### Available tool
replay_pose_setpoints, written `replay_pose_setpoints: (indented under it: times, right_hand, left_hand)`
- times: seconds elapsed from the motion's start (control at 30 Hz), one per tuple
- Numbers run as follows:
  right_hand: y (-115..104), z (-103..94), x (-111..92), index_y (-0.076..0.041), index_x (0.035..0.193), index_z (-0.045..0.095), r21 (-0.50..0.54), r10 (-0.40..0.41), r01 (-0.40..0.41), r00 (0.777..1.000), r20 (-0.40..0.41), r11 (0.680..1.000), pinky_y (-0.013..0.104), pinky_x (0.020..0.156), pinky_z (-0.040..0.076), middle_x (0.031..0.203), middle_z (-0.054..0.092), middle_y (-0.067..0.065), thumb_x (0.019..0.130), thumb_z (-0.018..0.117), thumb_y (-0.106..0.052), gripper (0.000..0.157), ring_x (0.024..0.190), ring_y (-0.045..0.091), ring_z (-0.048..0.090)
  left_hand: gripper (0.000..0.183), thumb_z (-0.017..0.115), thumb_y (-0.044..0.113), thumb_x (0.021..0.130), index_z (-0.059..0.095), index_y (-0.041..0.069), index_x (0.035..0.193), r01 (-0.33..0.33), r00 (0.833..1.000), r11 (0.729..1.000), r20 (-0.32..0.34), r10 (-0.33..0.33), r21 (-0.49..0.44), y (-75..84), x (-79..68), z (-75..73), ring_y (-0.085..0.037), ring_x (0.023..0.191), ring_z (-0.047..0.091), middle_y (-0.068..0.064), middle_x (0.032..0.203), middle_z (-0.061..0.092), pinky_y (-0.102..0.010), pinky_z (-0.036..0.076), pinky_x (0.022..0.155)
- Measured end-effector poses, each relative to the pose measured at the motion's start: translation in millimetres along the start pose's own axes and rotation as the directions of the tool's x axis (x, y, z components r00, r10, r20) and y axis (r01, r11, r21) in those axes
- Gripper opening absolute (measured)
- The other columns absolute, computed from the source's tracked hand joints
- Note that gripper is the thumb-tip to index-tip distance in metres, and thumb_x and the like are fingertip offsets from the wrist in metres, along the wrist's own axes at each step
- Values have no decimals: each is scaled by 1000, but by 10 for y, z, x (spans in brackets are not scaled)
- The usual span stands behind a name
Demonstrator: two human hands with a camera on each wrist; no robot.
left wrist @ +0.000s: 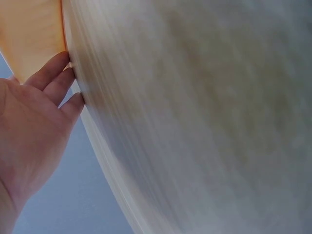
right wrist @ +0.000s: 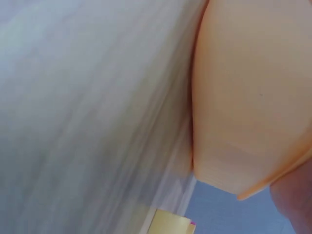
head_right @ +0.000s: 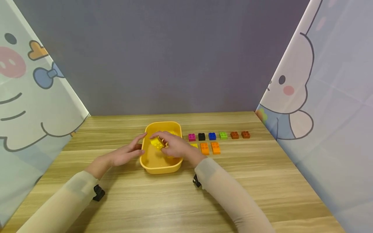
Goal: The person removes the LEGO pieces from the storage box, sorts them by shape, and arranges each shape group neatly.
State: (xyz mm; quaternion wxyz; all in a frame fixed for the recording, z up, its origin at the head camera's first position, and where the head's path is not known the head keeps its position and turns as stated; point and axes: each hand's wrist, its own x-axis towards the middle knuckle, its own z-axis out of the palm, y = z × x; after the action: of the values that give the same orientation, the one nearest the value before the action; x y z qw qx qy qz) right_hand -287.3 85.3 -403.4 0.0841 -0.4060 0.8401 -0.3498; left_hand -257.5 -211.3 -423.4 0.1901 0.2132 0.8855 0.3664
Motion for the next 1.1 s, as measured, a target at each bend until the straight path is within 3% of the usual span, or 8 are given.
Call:
replay_pose_setpoints:
  times: [0.3,0.67,0.8,0.97,1.1]
  right_hand:
    - [-23,-206,-161,-17,152,56,29,15,-12,995,-94,999,51,104,58,137,65,8,103,74,-4,54,111,23,62]
    - [255,-620,-699,-19,155,55,78,101,-87,975,-198,993,35,83,56,134,64,12,103,76,-4,58,95,22,62]
    - [389,-765,-944,-19,156,55,83,127,-111,967,-219,990,33,83,56,136,61,13,104,76,-5,58,95,23,61]
    - [573,-942,-1258,-16,154,56,66,164,-152,951,-263,986,31,80,54,118,62,14,102,77,-4,57,92,24,59]
    - [710,-1057,-1486,-12,154,57,53,191,-183,934,-303,982,26,84,55,122,64,15,101,78,-2,58,94,21,61]
  left_hand:
    - [85,52,47,116,-5,30,177,3,1000,1000,4,-3,-6,4,0,3,-43,156,49,-24,169,48,-68,34,129]
    - [85,52,46,116,-6,31,177,-6,1000,1000,0,6,-2,-11,0,3,-44,156,48,-25,169,48,-69,33,129]
    - [86,52,47,116,-5,31,177,-4,1000,1000,-1,4,5,-10,-10,8,-44,156,49,-24,168,49,-68,34,129]
    - [86,53,48,115,-6,32,177,-2,1000,1000,2,2,-2,-7,-14,12,-44,155,50,-24,169,48,-69,35,128]
    - [85,52,47,116,-5,33,177,7,1000,1000,0,-7,0,4,-18,3,-44,155,49,-24,170,48,-69,36,128]
